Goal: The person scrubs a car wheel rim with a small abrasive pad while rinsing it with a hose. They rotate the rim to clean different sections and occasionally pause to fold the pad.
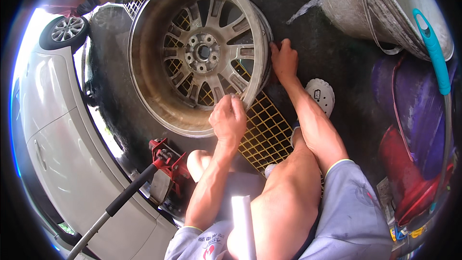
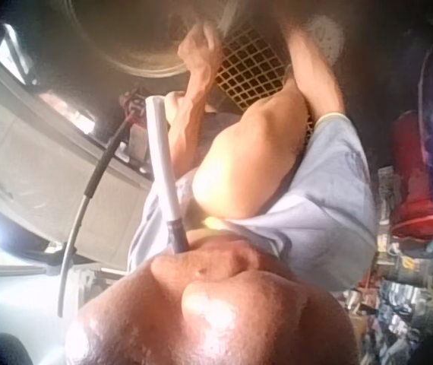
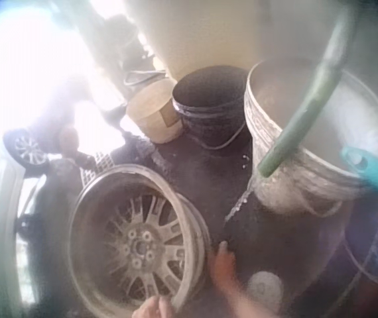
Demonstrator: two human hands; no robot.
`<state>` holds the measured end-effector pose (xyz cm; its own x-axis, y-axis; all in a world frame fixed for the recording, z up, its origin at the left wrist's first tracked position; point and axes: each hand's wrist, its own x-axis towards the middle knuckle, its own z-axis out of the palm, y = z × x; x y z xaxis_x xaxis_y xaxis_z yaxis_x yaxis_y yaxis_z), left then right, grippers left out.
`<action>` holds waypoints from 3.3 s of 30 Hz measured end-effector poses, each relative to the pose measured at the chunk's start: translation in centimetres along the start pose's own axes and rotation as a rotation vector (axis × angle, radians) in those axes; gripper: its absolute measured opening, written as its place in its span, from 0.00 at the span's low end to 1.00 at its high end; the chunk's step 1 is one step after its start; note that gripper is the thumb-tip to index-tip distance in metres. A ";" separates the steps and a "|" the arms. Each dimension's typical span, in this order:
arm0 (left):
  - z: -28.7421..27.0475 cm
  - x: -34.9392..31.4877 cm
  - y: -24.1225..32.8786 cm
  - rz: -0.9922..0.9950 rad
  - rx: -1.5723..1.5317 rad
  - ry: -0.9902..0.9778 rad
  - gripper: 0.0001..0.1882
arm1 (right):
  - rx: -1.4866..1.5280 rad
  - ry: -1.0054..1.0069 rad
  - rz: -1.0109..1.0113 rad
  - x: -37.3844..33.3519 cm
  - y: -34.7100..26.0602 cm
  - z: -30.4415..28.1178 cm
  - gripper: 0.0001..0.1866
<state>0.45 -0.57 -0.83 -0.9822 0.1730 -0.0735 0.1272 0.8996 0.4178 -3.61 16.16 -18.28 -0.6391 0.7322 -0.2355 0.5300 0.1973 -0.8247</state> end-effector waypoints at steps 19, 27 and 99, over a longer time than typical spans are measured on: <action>0.2 0.2 -0.7 0.032 0.065 0.024 0.13 | -0.146 -0.079 -0.008 2.6 -0.7 0.2 0.18; 0.1 0.3 0.2 0.032 0.003 -0.016 0.11 | -0.108 -0.003 0.006 4.8 -1.5 0.4 0.17; -0.2 0.0 -0.1 -0.032 -0.025 0.010 0.12 | -0.074 -0.035 0.115 -2.4 -0.6 -0.1 0.16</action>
<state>0.39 -0.71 -0.65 -0.9870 0.1403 -0.0786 0.0922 0.8942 0.4380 -2.29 14.33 -17.16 -0.5906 0.7295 -0.3451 0.6395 0.1622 -0.7515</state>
